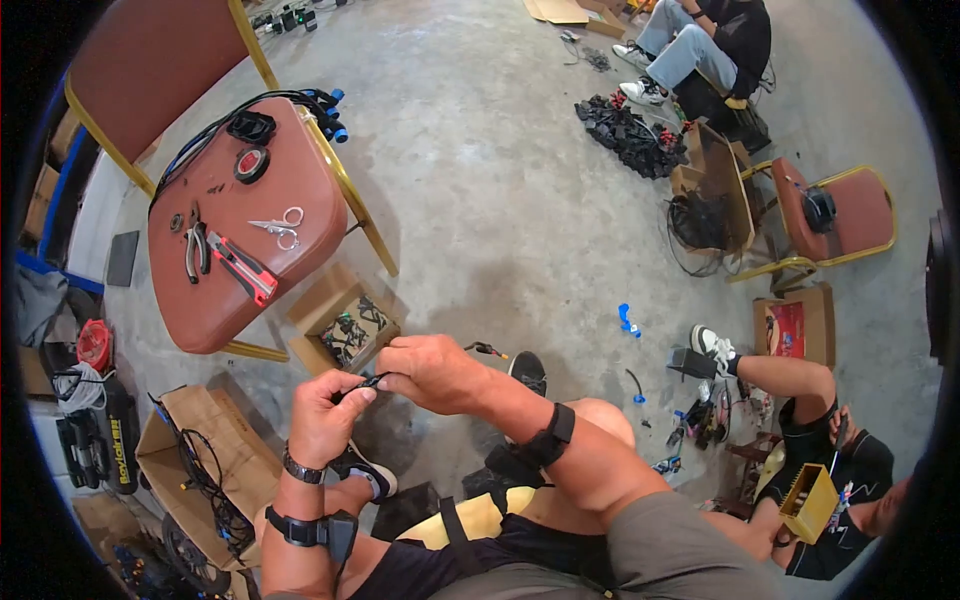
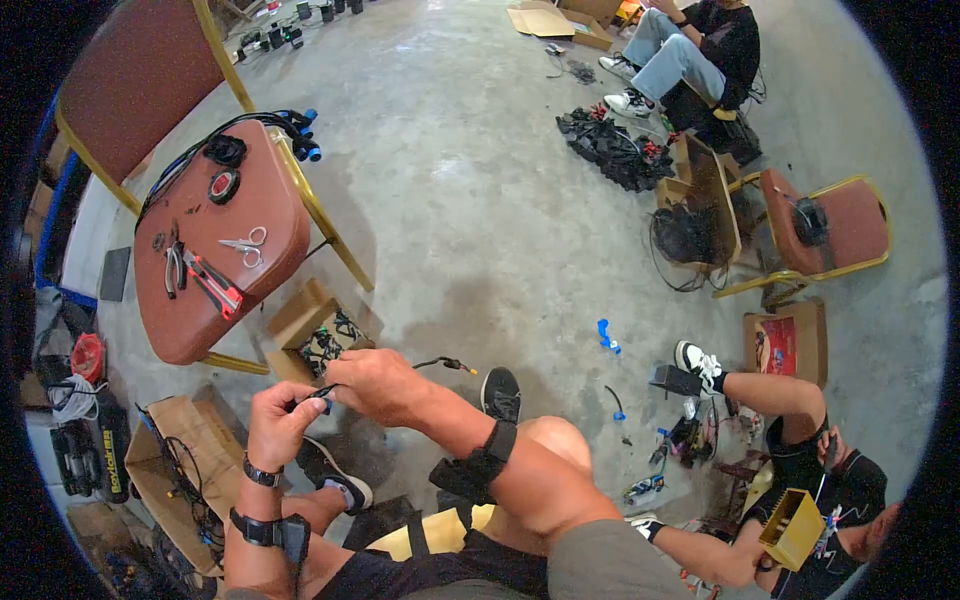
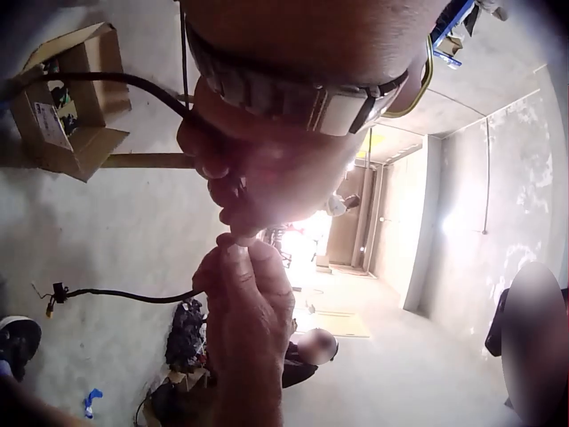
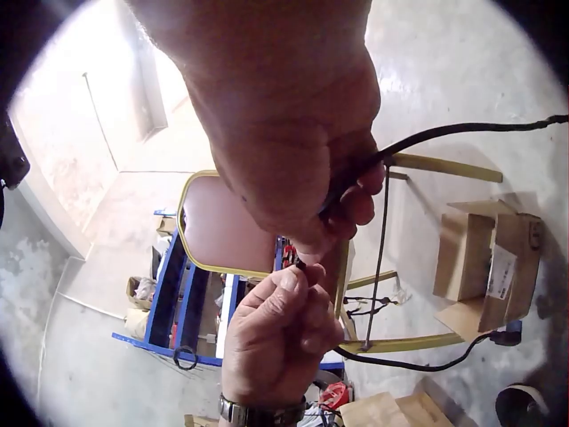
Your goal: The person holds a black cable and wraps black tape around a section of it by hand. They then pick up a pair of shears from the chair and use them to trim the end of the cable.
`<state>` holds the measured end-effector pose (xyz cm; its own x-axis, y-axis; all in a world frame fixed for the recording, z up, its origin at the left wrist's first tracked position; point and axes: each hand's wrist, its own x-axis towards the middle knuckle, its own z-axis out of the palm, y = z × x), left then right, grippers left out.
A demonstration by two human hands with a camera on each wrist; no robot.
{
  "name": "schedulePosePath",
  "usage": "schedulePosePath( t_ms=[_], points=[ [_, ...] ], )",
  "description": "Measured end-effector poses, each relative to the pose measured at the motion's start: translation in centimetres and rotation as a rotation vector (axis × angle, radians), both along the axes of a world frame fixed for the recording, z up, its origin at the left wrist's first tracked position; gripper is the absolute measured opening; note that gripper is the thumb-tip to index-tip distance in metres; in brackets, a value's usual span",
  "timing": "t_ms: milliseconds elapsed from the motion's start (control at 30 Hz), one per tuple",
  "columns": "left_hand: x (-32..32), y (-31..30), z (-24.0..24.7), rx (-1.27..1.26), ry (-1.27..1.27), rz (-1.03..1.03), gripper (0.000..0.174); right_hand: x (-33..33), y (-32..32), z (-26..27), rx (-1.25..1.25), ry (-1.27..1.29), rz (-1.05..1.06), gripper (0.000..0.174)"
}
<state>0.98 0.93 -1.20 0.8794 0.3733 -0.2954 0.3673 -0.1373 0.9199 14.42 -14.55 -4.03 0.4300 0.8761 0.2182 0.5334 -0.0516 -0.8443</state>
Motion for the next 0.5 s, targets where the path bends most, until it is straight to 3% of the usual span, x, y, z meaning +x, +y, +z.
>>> schedulePosePath(
  t_ms=[267,367,500],
  points=[
    [0.37,-0.4,0.13,0.274,-0.057,-0.065,0.008,0.14,0.08,-0.21,-0.007,-0.046,-0.01,0.012],
    [0.14,-0.21,-0.59,-0.035,0.002,-0.007,0.01,-0.01,-0.27,-0.17,0.003,-0.049,0.004,0.012],
    [0.4,-0.54,0.35,-0.088,0.039,-0.027,0.012,0.18,-0.05,-0.25,0.016,-0.058,-0.003,0.011]
  ],
)
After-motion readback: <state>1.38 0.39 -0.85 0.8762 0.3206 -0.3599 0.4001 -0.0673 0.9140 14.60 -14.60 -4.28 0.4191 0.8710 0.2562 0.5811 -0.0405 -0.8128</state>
